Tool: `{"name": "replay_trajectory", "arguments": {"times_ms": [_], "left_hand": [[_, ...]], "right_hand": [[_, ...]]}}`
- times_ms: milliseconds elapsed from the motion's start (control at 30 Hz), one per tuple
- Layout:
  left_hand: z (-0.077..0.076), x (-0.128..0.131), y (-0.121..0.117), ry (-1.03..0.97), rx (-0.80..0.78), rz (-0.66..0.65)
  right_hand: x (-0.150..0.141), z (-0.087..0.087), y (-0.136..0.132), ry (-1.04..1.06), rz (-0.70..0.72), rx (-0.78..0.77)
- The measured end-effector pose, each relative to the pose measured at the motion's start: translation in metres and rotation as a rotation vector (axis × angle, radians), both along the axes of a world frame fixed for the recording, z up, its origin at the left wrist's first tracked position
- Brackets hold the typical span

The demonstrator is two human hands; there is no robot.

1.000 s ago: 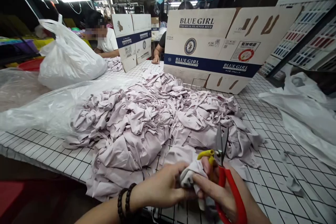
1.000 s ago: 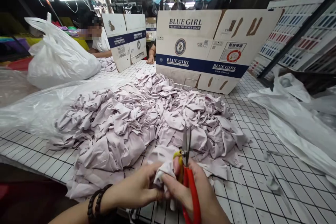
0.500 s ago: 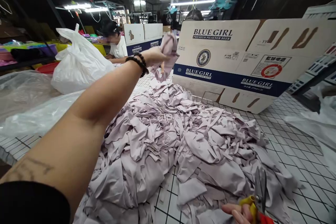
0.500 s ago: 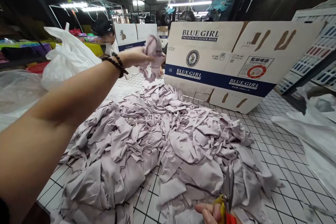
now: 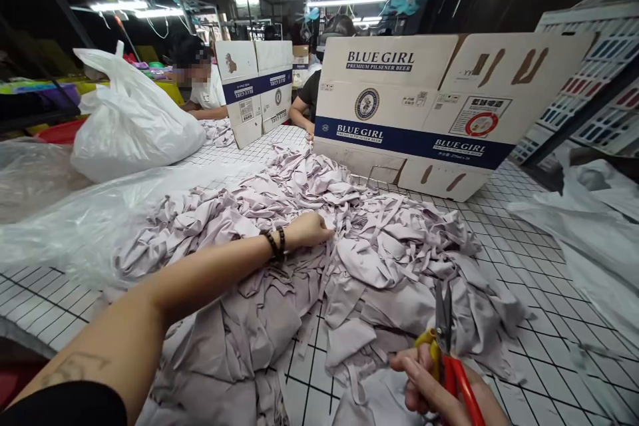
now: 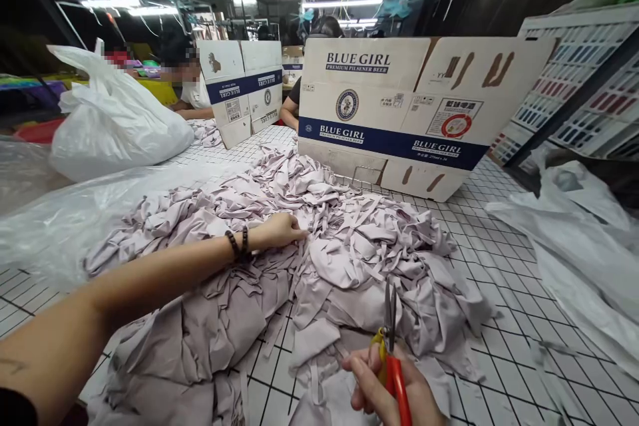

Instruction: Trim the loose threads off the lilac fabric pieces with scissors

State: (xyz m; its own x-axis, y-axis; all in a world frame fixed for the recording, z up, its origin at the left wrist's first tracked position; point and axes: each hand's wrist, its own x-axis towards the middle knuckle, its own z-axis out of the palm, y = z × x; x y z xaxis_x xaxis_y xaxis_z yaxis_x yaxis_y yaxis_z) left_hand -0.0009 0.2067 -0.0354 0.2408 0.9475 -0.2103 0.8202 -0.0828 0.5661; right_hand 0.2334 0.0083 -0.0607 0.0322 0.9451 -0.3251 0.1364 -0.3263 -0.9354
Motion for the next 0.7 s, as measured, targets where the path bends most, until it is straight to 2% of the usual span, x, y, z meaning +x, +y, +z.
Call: {"name": "replay_trajectory", "arguments": {"times_ms": [100,167,233,300,367,433,500,567,633,700], "left_hand": [[0.020,-0.008,-0.028,-0.107,0.027,0.028],[0.029,-0.008,-0.061,-0.189,0.021,0.010],[0.030,-0.003,-0.100,-0.265,0.006,-0.039],[0.023,0.003,-0.138,-0.326,0.047,-0.106],[0.008,0.007,-0.171,-0.307,0.155,-0.091],[-0.009,0.008,-0.197,-0.299,0.218,0.020],[-0.023,0.008,-0.216,-0.435,0.206,0.168],[-0.030,0.008,-0.227,-0.761,0.077,0.359],[-0.032,0.008,-0.232,-1.173,-0.233,0.570],[-0.030,0.007,-0.232,-1.480,-0.594,0.683]], "right_hand": [[-0.011,0.004,0.010,-0.063,0.012,0.065],[-0.026,0.010,0.026,-0.022,-0.013,0.108],[-0.045,0.015,0.044,0.080,-0.001,0.114],[-0.066,0.017,0.058,0.171,0.085,0.072],[-0.083,0.013,0.065,0.226,0.192,0.014],[-0.094,0.005,0.064,0.273,0.248,-0.031],[-0.098,-0.005,0.056,0.335,0.235,-0.050],[-0.098,-0.011,0.048,0.407,0.173,-0.030],[-0.095,-0.012,0.041,0.476,0.102,0.012],[-0.092,-0.010,0.037,0.522,0.065,0.049]]}}
